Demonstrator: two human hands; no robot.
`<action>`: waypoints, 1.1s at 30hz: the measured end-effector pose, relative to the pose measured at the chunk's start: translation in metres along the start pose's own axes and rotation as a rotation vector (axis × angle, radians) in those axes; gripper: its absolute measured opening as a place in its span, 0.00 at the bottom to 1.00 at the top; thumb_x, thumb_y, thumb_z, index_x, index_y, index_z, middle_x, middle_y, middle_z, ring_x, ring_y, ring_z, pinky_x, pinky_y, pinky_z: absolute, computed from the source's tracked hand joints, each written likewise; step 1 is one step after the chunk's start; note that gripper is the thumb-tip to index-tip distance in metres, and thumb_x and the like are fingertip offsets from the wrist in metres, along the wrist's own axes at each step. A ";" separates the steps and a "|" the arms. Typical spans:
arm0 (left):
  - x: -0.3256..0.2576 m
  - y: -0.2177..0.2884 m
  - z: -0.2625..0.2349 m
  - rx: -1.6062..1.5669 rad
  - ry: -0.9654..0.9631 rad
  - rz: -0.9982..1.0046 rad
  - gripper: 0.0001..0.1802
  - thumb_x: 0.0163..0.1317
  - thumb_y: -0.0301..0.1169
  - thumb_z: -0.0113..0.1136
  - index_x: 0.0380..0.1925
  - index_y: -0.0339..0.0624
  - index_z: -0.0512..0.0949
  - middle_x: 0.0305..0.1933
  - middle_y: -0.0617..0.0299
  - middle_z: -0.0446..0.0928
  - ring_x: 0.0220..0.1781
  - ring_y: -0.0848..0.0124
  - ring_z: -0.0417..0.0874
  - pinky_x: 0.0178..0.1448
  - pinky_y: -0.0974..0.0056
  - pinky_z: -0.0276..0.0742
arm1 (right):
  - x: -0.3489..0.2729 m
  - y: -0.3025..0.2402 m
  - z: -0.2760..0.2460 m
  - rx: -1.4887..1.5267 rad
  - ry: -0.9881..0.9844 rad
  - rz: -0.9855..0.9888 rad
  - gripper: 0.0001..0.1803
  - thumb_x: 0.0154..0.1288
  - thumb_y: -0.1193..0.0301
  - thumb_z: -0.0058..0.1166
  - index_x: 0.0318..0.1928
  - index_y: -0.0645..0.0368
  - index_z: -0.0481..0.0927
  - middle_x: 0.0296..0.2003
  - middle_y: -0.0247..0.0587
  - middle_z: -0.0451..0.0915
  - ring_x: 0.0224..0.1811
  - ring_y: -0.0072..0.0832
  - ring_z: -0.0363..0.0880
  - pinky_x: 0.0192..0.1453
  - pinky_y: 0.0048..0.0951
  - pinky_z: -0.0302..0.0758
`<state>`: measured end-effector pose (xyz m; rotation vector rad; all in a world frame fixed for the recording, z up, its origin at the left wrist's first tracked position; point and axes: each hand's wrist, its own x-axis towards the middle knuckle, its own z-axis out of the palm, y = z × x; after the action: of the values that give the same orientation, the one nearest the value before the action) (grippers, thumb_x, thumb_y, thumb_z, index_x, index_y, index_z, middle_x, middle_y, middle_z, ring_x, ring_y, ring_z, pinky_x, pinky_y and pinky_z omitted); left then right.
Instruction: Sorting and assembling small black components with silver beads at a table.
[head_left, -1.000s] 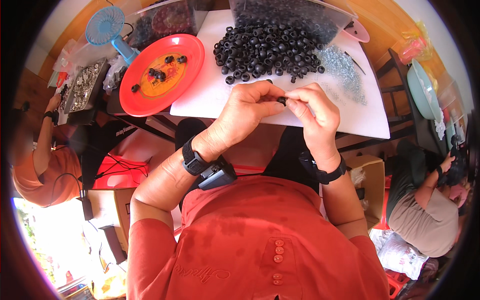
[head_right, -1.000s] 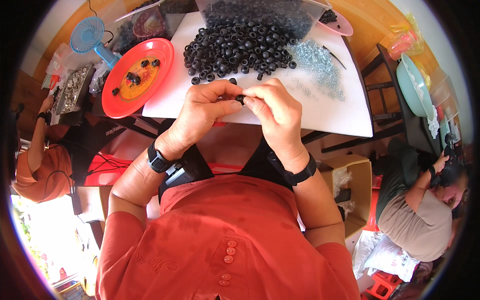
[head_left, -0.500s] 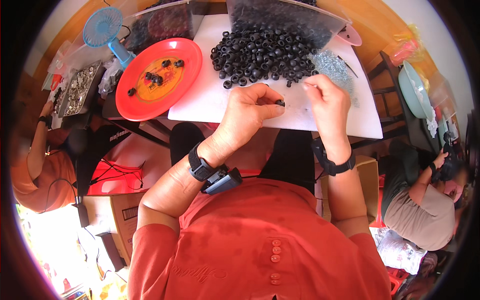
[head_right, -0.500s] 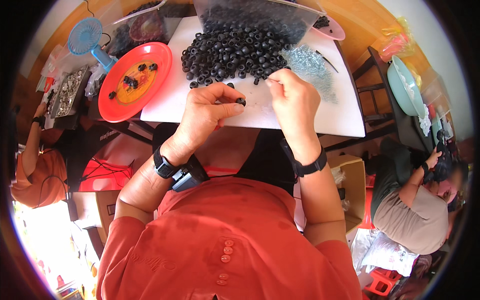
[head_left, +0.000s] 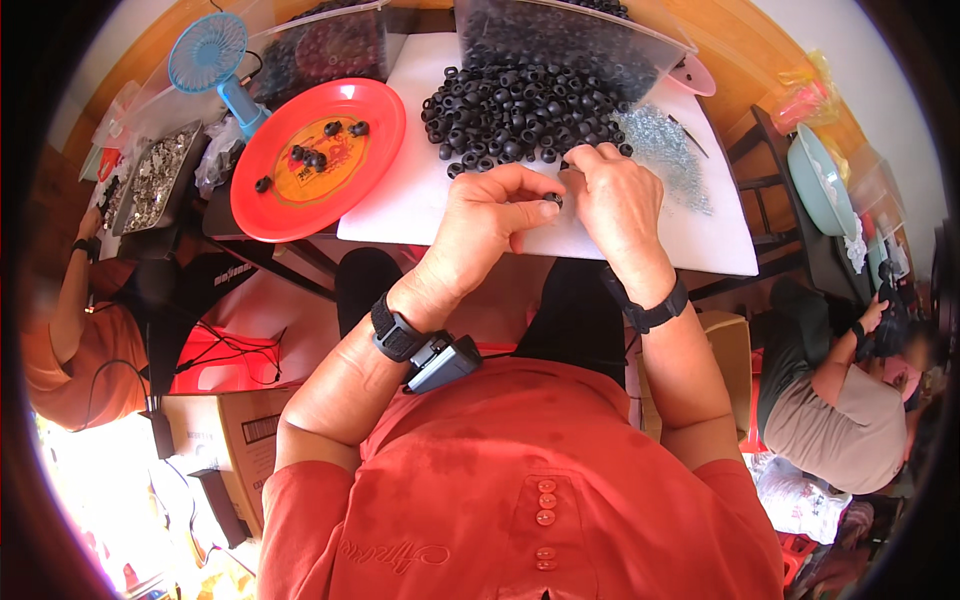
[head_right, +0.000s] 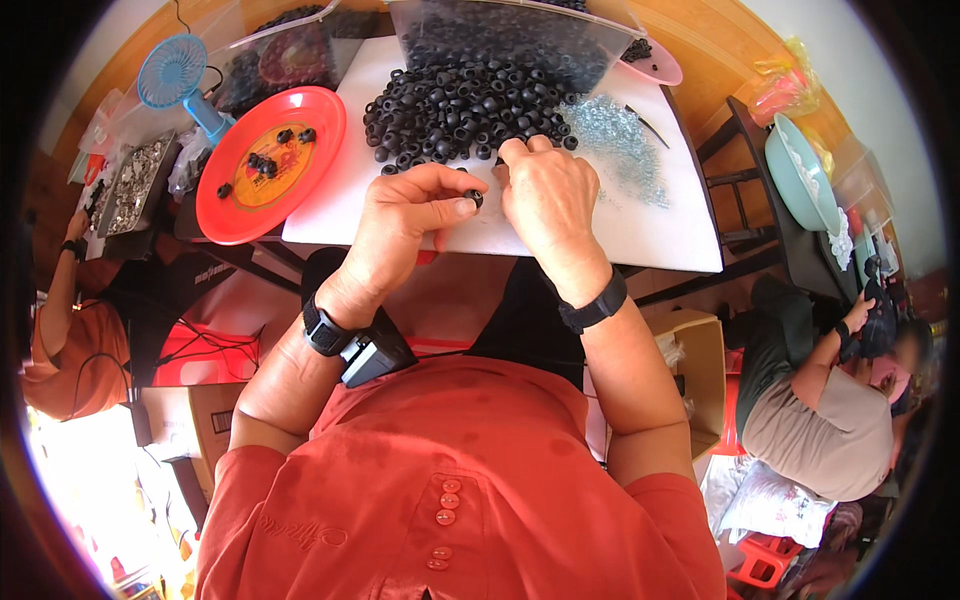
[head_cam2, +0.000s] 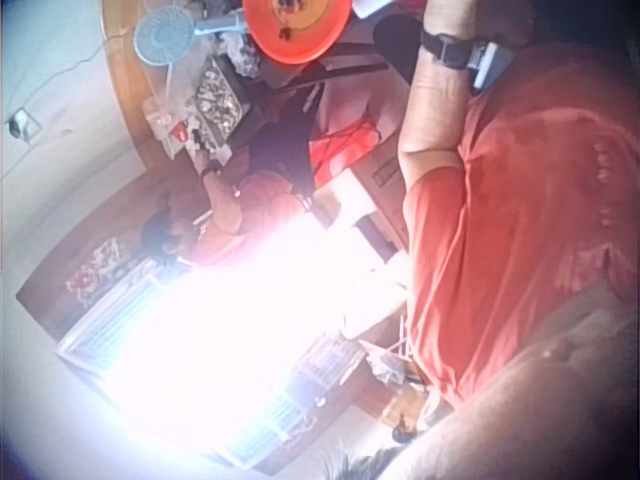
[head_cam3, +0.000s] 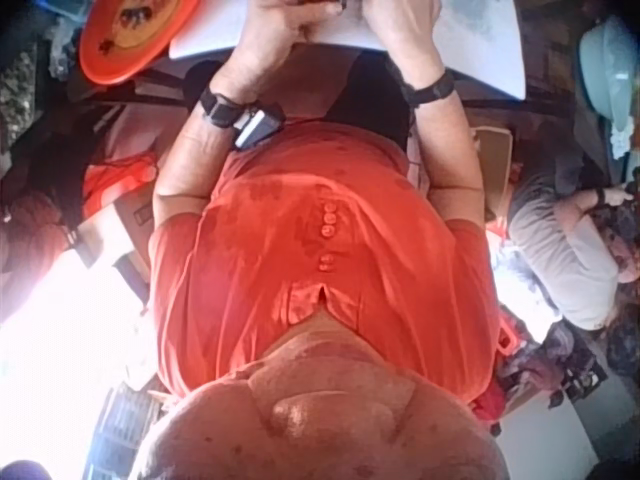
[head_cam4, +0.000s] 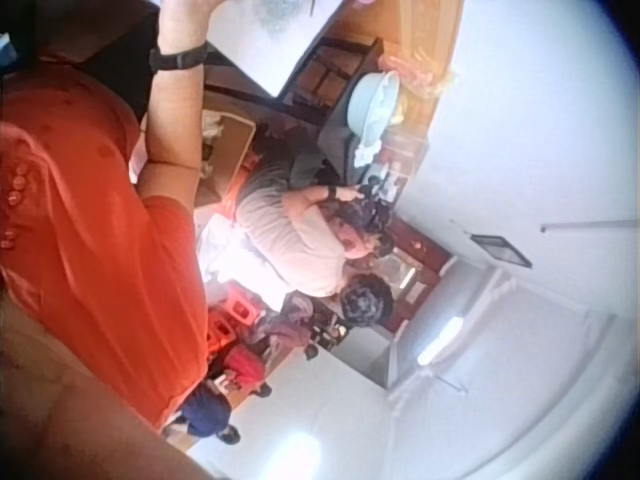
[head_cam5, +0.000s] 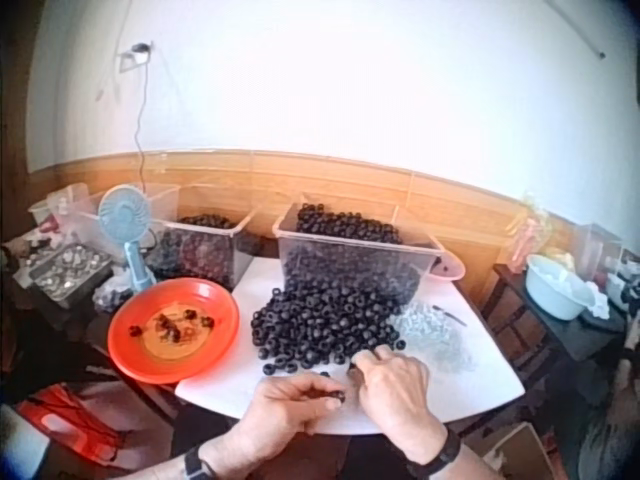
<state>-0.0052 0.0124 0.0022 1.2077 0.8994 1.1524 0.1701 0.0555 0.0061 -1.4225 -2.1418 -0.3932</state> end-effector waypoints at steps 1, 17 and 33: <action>0.000 0.000 0.000 -0.001 -0.001 0.000 0.09 0.63 0.26 0.64 0.43 0.38 0.84 0.30 0.67 0.80 0.21 0.83 0.69 0.22 0.76 0.62 | 0.000 0.000 -0.001 0.031 0.000 -0.012 0.05 0.55 0.70 0.63 0.28 0.56 0.80 0.28 0.41 0.80 0.30 0.41 0.83 0.33 0.43 0.76; 0.003 -0.004 -0.004 -0.295 0.093 0.023 0.10 0.65 0.25 0.62 0.45 0.33 0.82 0.35 0.62 0.81 0.32 0.78 0.77 0.31 0.72 0.73 | 0.000 -0.002 0.008 0.026 0.024 0.015 0.01 0.54 0.72 0.61 0.29 0.53 0.83 0.28 0.37 0.81 0.35 0.38 0.82 0.38 0.41 0.74; 0.002 -0.006 -0.008 -0.334 0.070 0.033 0.12 0.68 0.25 0.58 0.48 0.29 0.80 0.41 0.55 0.82 0.39 0.72 0.80 0.35 0.70 0.75 | 0.000 -0.002 0.013 0.070 0.068 -0.032 0.03 0.53 0.71 0.63 0.28 0.54 0.82 0.29 0.36 0.79 0.39 0.37 0.79 0.42 0.39 0.70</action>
<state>-0.0109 0.0166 -0.0047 0.9172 0.7062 1.3194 0.1645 0.0611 -0.0040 -1.3191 -2.1054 -0.3703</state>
